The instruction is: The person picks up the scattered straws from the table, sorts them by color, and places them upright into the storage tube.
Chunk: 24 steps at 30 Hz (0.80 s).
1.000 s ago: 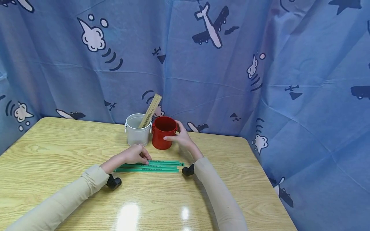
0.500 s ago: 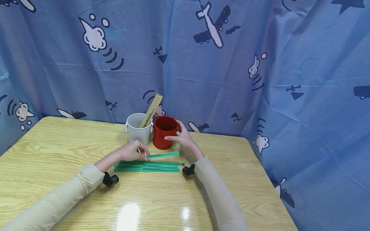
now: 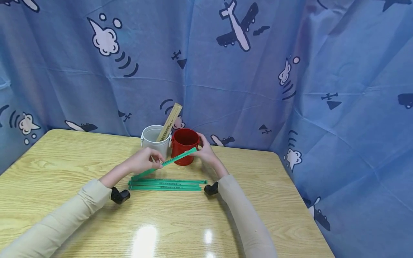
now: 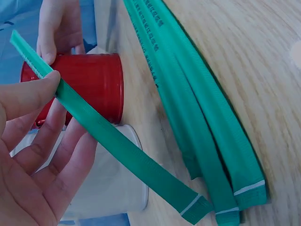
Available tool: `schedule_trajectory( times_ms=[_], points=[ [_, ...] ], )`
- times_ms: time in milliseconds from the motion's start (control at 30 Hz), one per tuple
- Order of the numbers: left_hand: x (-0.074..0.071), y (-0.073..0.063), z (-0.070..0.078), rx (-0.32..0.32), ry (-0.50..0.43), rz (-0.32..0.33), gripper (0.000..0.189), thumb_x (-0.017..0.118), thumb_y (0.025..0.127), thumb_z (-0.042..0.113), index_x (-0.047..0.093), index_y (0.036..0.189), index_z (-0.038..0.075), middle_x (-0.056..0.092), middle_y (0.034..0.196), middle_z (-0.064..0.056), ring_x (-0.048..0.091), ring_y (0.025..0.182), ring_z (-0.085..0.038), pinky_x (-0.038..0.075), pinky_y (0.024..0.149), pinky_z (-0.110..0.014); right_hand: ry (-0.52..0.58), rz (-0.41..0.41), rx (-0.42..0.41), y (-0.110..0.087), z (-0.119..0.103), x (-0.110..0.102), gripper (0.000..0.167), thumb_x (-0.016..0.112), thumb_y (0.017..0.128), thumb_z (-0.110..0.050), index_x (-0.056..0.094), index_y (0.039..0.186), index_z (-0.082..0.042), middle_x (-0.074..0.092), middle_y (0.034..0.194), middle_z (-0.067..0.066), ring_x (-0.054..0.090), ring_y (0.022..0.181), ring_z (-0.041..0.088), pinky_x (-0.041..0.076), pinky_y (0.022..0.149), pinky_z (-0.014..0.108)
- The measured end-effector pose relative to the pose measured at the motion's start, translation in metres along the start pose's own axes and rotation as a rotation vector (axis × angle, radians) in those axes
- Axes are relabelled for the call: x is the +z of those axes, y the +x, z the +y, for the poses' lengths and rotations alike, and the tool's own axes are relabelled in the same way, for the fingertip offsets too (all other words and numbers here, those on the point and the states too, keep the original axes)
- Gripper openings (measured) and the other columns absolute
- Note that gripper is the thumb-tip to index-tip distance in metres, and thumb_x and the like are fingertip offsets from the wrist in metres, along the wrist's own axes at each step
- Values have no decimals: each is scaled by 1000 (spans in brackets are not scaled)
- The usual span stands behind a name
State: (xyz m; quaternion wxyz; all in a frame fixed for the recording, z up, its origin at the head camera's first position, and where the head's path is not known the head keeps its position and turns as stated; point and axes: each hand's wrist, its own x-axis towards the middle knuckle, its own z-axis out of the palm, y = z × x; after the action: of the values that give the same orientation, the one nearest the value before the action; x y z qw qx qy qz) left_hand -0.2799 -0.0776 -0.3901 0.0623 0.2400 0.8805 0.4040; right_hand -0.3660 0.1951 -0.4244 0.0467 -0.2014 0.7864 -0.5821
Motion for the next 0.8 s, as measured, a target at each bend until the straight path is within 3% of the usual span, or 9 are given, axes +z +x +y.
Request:
schedule_trajectory(
  times_ms=[433, 667, 800],
  points=[
    [-9, 5, 7, 39, -57, 75, 17, 72, 85, 10, 72, 100, 4, 68, 82, -7, 60, 72, -14, 51, 66, -25, -52, 0, 74, -14, -33, 5, 82, 76, 80, -8, 29, 148, -10, 39, 148, 14, 36, 138, 34, 39, 109, 53],
    [-13, 8, 14, 20, -99, 152, 19, 72, 85, 13, 71, 102, 5, 67, 83, -8, 57, 66, -15, 48, 60, -26, -56, 12, 58, -3, -4, -1, 83, 78, 79, -9, 31, 147, -17, 42, 146, 10, 39, 137, 30, 40, 108, 52],
    [-16, 9, 18, 20, -108, 226, 19, 72, 86, 15, 72, 103, 6, 68, 85, -9, 59, 68, -17, 49, 62, -26, -61, 8, 53, -2, -2, -1, 81, 79, 79, -13, 34, 146, -18, 45, 144, 8, 42, 133, 29, 44, 105, 50]
  ],
)
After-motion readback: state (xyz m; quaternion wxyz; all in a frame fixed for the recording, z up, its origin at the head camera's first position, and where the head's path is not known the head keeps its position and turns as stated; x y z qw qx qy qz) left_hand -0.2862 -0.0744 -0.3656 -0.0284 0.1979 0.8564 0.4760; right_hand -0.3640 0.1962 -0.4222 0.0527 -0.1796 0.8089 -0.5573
